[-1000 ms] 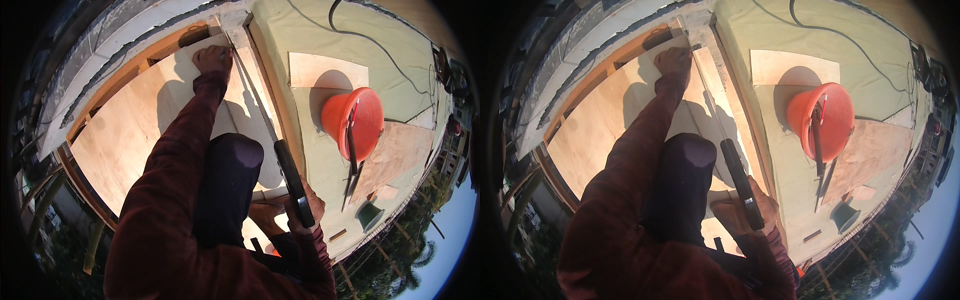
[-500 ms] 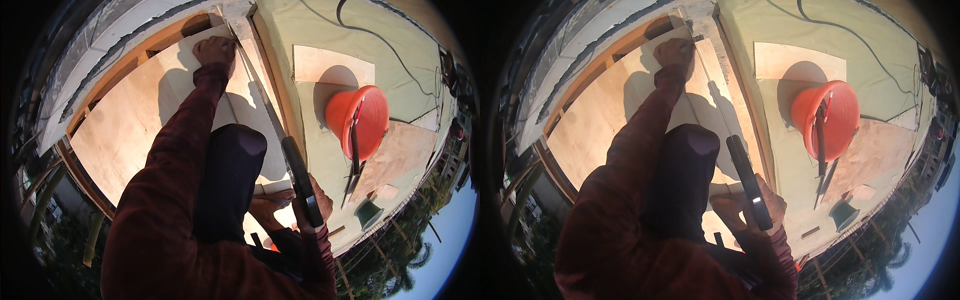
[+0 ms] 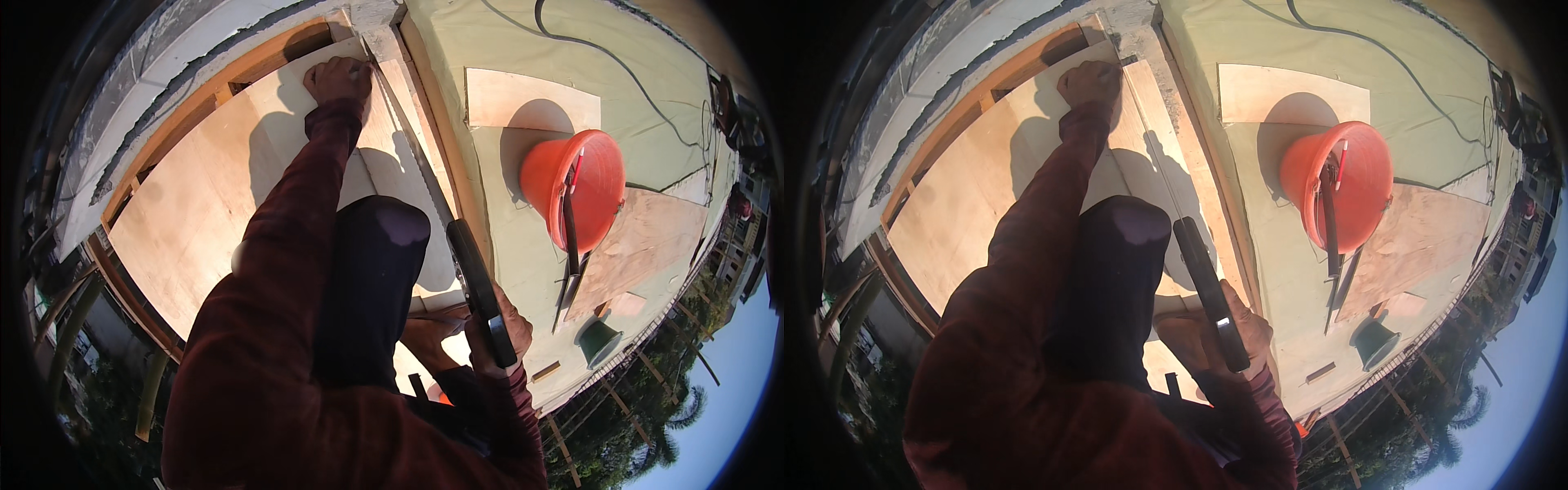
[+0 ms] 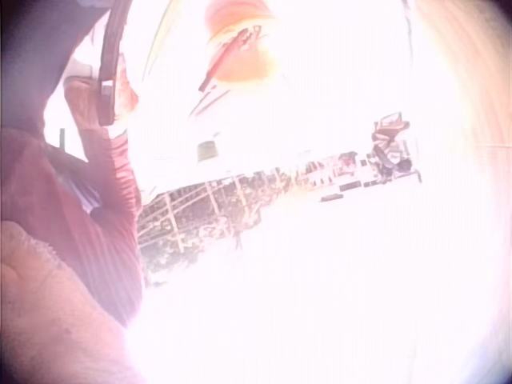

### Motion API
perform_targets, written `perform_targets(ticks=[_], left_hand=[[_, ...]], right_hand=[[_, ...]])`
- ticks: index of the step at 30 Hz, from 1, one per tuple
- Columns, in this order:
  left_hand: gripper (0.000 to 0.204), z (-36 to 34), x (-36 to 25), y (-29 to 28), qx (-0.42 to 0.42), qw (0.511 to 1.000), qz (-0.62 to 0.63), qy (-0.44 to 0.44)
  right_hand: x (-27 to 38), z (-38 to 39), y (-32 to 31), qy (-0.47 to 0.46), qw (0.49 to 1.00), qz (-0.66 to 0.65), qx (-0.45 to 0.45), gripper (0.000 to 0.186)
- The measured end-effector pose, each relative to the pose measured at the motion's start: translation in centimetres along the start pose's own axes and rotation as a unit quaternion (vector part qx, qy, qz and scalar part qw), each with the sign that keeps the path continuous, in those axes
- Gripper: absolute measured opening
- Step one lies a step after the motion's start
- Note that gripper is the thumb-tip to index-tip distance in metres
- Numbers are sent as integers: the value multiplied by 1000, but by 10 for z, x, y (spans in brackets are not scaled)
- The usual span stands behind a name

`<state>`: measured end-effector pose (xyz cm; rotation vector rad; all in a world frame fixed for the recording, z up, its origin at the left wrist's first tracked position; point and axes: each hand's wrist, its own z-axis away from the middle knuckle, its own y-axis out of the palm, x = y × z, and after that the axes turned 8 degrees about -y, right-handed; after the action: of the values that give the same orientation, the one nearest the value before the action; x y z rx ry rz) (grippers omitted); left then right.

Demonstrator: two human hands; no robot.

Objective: The person measures and marks a plywood sheet with a tape measure and marker, then uses a hand saw to cut along the marked line. The person repositions the plywood and repeats the measuring and cutting process.

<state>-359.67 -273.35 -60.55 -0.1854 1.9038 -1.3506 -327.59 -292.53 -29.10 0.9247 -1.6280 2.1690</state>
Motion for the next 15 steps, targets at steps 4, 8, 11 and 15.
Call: perform_targets(ticks=[4, 8, 11, 15], left_hand=[[24, 1, 2, -2, 0, 1000, 15, 10], [23, -1, 2, -2, -22, 999, 10, 26], [24, 0, 0, -3, -21, 1000, 12, 12], [25, 3, -3, -5, -42, 998, 38, 15]], right_hand=[[-9, -7, 10, -15, 998, -52, 15, 60], [-14, -24, 17, -40, 996, -67, 45, 66], [-4, -26, 16, 27, 996, -78, 25, 60], [7, -21, 3, 87, 990, 105, 36, 40]])
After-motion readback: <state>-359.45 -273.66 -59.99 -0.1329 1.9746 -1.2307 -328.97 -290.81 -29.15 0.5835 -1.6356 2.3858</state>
